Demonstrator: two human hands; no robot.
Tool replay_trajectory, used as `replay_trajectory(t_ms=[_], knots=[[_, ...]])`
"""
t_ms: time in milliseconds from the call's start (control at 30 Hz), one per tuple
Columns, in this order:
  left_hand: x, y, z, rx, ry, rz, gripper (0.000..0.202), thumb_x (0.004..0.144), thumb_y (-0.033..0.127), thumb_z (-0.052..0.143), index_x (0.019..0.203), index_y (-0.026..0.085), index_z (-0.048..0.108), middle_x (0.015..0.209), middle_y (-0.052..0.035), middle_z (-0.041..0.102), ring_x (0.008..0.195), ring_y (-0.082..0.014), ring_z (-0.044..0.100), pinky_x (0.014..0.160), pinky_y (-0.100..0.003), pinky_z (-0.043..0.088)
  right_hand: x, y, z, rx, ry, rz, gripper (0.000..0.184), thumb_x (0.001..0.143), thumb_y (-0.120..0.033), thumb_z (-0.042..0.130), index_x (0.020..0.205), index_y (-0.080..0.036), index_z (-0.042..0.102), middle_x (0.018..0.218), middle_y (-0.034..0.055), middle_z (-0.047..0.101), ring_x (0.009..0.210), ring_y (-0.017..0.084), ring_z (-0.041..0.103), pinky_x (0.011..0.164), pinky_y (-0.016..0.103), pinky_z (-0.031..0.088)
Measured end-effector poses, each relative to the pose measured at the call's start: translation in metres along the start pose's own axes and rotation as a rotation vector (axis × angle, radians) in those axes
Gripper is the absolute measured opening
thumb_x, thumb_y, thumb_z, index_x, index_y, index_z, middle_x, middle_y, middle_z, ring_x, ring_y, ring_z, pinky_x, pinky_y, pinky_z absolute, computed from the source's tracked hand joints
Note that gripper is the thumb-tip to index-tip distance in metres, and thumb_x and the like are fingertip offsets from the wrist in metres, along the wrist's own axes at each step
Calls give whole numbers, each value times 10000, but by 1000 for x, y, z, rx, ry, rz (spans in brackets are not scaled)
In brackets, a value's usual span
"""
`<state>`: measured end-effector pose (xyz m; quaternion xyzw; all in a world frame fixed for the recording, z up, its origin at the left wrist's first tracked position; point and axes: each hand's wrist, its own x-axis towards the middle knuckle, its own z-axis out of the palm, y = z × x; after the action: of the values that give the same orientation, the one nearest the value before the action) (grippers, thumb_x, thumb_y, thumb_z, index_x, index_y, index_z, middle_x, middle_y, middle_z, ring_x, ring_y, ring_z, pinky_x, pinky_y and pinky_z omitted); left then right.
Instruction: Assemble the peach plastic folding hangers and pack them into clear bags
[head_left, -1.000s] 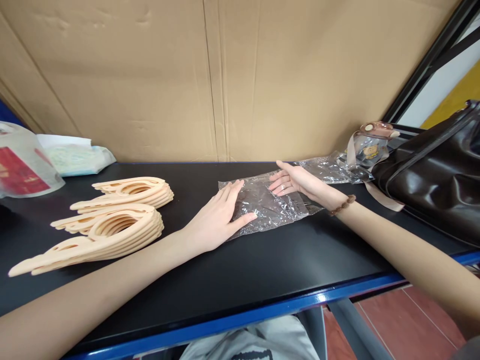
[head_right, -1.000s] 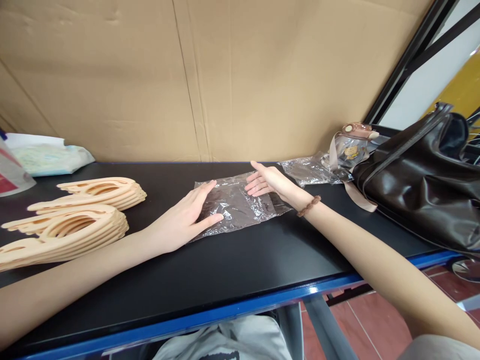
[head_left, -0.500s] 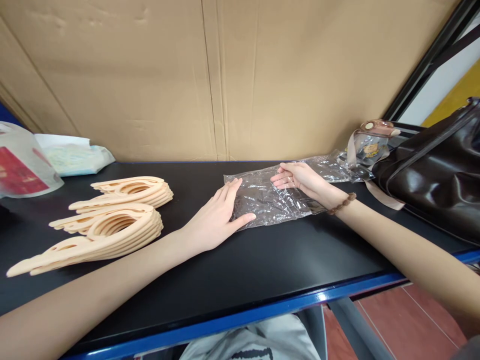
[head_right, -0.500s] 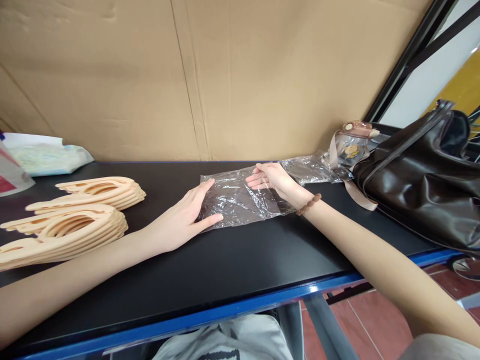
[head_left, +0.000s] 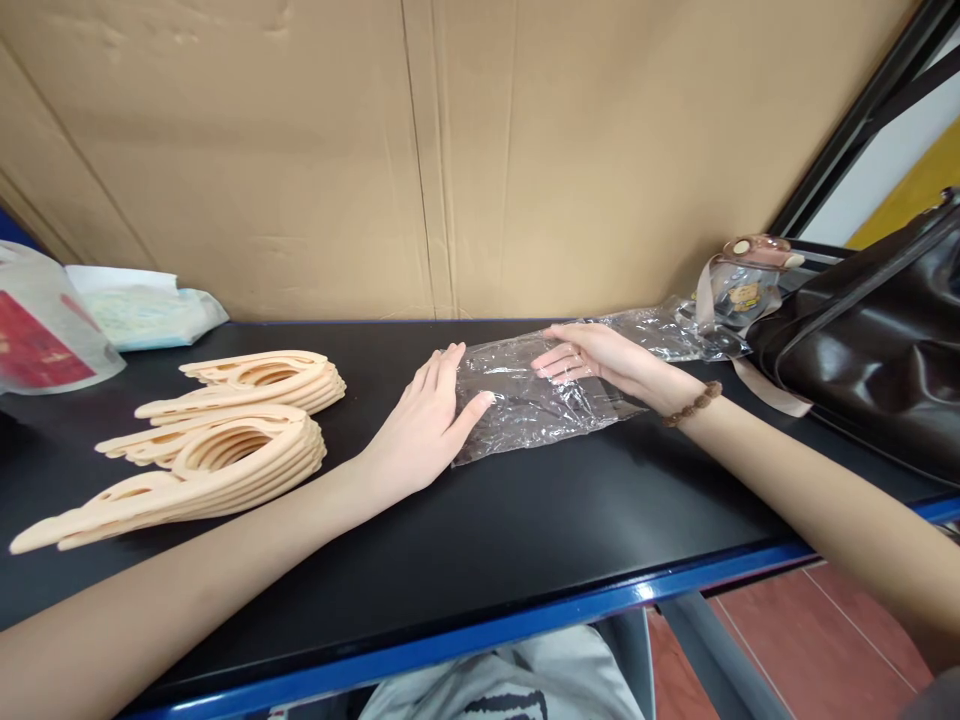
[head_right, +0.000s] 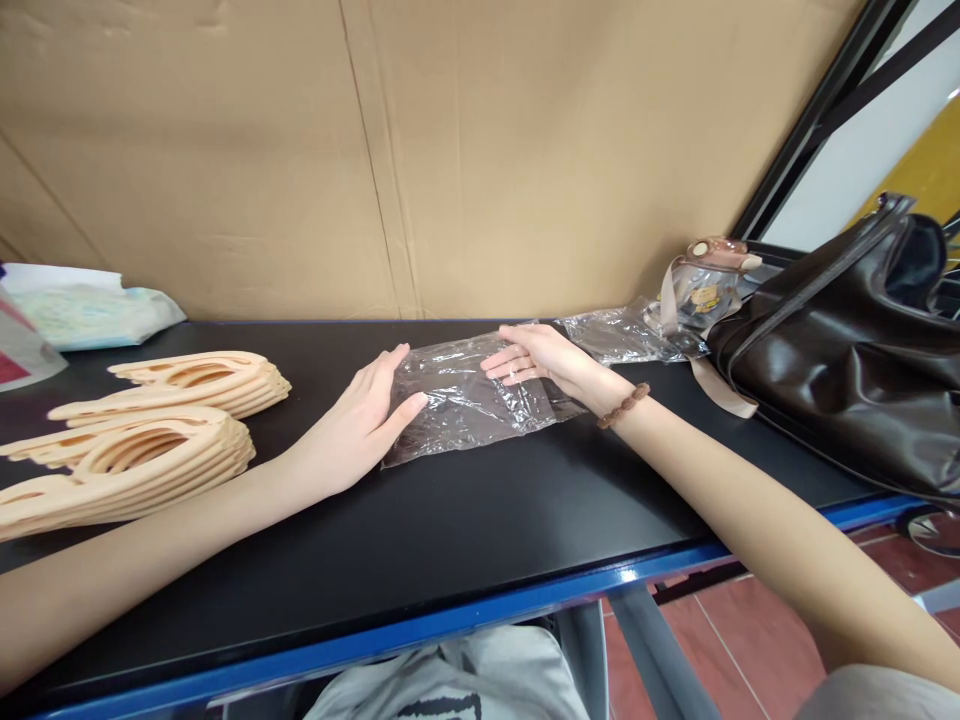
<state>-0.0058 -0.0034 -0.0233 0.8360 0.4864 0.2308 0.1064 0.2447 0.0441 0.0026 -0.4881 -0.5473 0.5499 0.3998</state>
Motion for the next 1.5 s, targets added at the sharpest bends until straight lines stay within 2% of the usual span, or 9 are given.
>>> replay_trajectory(t_ms=[100, 233, 433, 633, 1000, 1133, 1233, 1333, 1500], knots=[[0, -1, 1, -21, 28, -14, 696, 950, 552, 236, 1486, 113, 168, 1558, -184, 237, 1457, -296, 157, 1160, -525, 204, 0, 2, -1, 27, 1, -66, 123, 925, -233, 553, 1005, -158, 606, 937, 103, 747, 776, 149, 717, 685, 235, 603], [3, -2, 1, -35, 83, -58, 709, 939, 565, 232, 1478, 106, 192, 1556, -186, 241, 1455, -311, 157, 1161, -540, 180, 0, 5, 2, 109, -34, -74, 149, 925, -257, 562, 993, -150, 641, 978, 97, 744, 817, 136, 714, 746, 232, 597], [14, -1, -4, -181, 154, -385, 642, 933, 489, 201, 1446, 108, 262, 1530, -188, 312, 1451, -310, 190, 1166, -562, 131, -6, 4, 11, 191, -57, -95, 153, 913, -212, 579, 1027, -135, 646, 959, 85, 748, 827, 130, 714, 800, 223, 590], [15, -4, -5, -290, 169, -381, 530, 929, 499, 217, 1349, 230, 396, 1382, -103, 542, 1410, -269, 315, 1175, -540, 123, -9, 2, 15, 179, -44, -141, 202, 923, -248, 569, 1090, -151, 630, 1035, 80, 735, 867, 124, 708, 887, 254, 567], [16, -22, 2, -351, 239, -395, 569, 925, 562, 225, 1239, 206, 538, 1317, -98, 589, 1290, -285, 473, 1117, -480, 311, -1, 7, 13, 166, -68, -142, 184, 927, -176, 518, 1061, -169, 644, 1221, 86, 662, 1058, 159, 654, 975, 339, 510], [16, -23, 1, -384, 260, -415, 542, 922, 553, 250, 1182, 211, 581, 1300, -87, 600, 1271, -295, 485, 1102, -481, 331, -3, 7, 14, 162, -51, -127, 161, 916, -185, 530, 1040, -164, 630, 1156, 87, 689, 1004, 153, 669, 920, 309, 533], [15, -20, -1, -385, 268, -417, 523, 923, 549, 252, 1165, 228, 585, 1335, -68, 573, 1295, -292, 453, 1115, -477, 312, -4, 7, 14, 122, 49, -134, 175, 901, -229, 564, 1060, -160, 581, 1054, 95, 714, 884, 162, 690, 752, 287, 575], [13, -16, -2, -388, 278, -419, 495, 928, 521, 249, 1126, 233, 600, 1334, -58, 569, 1299, -289, 441, 1123, -482, 295, -4, 5, 13, 79, 192, -133, 313, 888, -251, 590, 1167, -152, 488, 955, 98, 721, 749, 154, 682, 574, 249, 551], [13, -14, 0, -439, 290, -426, 454, 926, 478, 324, 1236, 213, 526, 1387, -70, 520, 1345, -272, 386, 1151, -472, 242, -5, 0, 13, -67, 240, -105, 484, 897, -242, 568, 1314, -94, 373, 895, 115, 717, 659, 140, 666, 531, 234, 530]])
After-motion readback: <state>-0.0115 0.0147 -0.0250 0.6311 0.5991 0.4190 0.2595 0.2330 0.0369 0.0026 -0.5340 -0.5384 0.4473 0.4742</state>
